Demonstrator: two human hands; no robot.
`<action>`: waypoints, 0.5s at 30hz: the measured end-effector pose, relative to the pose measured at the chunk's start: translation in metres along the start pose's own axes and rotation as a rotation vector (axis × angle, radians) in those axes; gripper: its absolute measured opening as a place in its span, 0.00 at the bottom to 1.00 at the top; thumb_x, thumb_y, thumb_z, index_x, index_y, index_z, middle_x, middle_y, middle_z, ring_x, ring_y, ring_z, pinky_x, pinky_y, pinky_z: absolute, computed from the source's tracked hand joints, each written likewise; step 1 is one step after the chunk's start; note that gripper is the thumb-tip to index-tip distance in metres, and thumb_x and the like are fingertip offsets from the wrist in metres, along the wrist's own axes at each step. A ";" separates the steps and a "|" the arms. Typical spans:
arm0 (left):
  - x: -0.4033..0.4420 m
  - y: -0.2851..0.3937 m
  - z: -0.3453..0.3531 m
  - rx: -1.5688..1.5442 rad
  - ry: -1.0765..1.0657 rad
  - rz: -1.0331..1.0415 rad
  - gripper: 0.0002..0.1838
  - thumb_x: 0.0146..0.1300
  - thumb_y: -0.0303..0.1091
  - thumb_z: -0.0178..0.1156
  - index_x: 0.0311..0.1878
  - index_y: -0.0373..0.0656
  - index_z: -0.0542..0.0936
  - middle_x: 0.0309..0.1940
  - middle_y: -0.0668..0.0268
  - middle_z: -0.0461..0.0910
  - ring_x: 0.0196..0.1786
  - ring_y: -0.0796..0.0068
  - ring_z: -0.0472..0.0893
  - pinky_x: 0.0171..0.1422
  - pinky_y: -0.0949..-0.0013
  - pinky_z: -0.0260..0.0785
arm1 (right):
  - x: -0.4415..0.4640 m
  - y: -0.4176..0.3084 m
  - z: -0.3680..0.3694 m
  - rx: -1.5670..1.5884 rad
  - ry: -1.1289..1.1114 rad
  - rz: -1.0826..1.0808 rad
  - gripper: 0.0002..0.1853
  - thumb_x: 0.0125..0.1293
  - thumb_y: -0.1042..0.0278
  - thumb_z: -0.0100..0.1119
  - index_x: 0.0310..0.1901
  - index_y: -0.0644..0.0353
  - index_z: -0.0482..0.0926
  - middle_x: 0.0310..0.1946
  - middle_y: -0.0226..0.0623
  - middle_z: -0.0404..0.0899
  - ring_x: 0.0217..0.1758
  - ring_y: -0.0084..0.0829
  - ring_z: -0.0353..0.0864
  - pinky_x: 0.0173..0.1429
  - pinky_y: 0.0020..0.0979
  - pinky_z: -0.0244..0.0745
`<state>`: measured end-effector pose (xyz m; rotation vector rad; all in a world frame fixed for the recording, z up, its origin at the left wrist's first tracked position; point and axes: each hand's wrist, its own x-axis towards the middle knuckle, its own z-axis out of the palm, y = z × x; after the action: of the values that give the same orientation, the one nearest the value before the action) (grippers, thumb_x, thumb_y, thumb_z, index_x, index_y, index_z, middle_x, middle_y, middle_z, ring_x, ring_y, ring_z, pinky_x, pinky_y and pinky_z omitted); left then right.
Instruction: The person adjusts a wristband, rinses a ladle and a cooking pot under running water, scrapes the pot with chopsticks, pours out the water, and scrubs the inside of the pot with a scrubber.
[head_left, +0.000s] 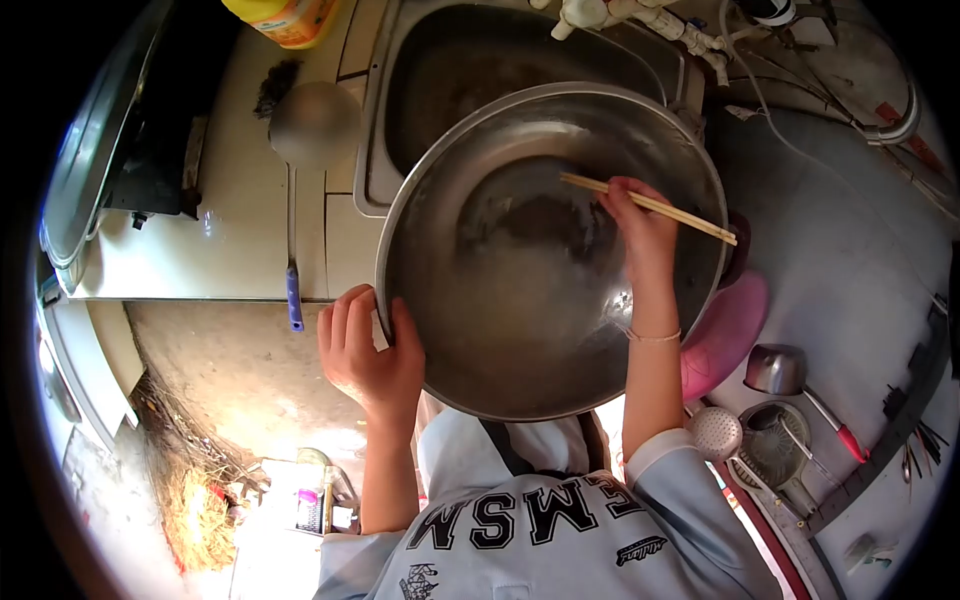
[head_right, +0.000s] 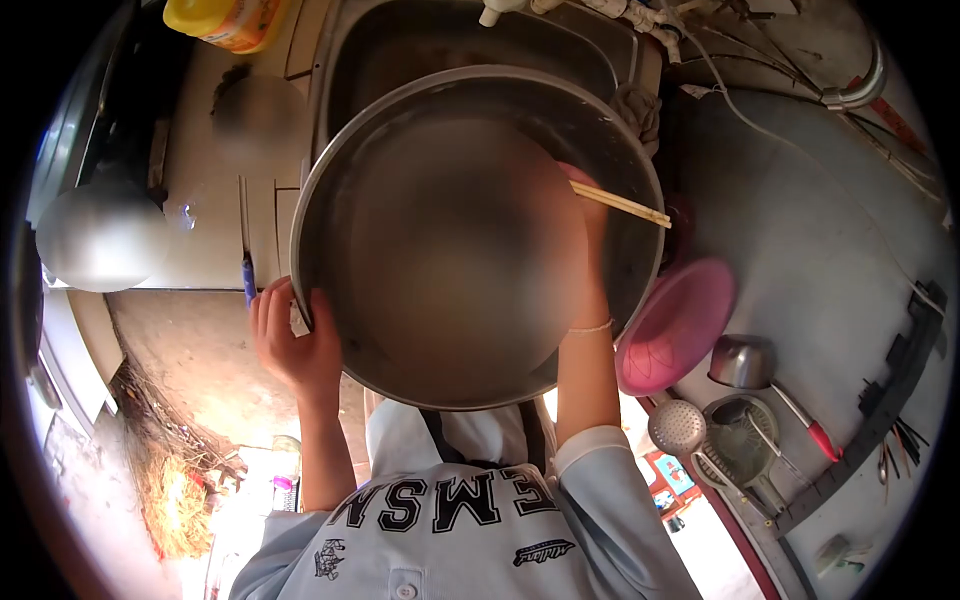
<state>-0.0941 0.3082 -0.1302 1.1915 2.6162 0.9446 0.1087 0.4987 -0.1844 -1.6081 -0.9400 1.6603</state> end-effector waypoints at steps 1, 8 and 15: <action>0.000 0.000 0.000 -0.020 -0.027 -0.021 0.07 0.48 0.21 0.60 0.33 0.37 0.76 0.32 0.61 0.78 0.34 0.59 0.75 0.40 0.62 0.67 | 0.000 -0.001 0.003 -0.024 0.036 -0.065 0.10 0.60 0.74 0.60 0.40 0.71 0.76 0.37 0.40 0.78 0.41 0.31 0.80 0.52 0.29 0.77; 0.002 -0.001 0.000 -0.036 -0.028 -0.023 0.07 0.48 0.21 0.61 0.32 0.38 0.76 0.31 0.61 0.78 0.33 0.61 0.75 0.40 0.63 0.67 | -0.015 0.017 0.060 -0.202 0.052 -0.097 0.09 0.56 0.74 0.64 0.36 0.71 0.78 0.26 0.37 0.80 0.30 0.24 0.80 0.39 0.22 0.76; -0.001 -0.007 0.001 -0.086 -0.008 0.035 0.09 0.45 0.20 0.62 0.31 0.38 0.75 0.32 0.62 0.78 0.33 0.61 0.74 0.37 0.64 0.66 | -0.014 0.017 0.047 -0.222 0.240 -0.313 0.06 0.55 0.74 0.63 0.30 0.66 0.77 0.25 0.34 0.79 0.30 0.20 0.78 0.34 0.21 0.71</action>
<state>-0.0974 0.3047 -0.1351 1.2207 2.5287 1.0459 0.0632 0.4746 -0.1912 -1.6580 -1.2103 1.1568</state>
